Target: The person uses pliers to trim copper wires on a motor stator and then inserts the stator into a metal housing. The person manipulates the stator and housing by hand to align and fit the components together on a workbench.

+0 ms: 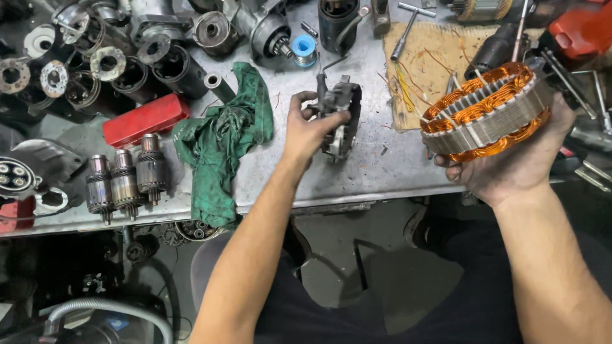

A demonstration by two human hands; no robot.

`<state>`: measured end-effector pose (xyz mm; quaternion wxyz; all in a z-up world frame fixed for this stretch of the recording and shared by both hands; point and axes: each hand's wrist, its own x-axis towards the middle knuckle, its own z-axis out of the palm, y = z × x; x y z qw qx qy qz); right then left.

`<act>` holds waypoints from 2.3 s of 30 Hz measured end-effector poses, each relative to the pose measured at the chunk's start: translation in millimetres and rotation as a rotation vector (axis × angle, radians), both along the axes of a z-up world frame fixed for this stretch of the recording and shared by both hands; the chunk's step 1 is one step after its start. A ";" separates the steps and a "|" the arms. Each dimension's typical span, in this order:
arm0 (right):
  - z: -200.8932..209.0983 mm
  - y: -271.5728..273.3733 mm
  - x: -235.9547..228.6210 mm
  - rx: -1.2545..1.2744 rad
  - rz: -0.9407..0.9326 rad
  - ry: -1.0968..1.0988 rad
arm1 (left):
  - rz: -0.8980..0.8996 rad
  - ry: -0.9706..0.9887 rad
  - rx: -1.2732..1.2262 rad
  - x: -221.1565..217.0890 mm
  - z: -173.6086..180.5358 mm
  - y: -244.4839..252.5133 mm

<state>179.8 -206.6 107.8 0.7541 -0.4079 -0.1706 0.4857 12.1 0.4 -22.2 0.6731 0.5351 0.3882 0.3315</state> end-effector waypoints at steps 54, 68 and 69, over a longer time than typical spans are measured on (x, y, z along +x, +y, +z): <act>-53.7 -5.0 20.1 -0.011 -0.066 -0.070 | 0.089 0.463 1.097 -26.8 98.8 -34.9; 13.7 37.8 -20.3 -0.038 0.015 -1.930 | -0.352 -0.105 0.968 -15.1 73.1 -30.0; 16.8 44.2 -23.3 -0.032 0.017 -1.931 | -0.347 -0.103 0.971 -16.0 70.3 -29.2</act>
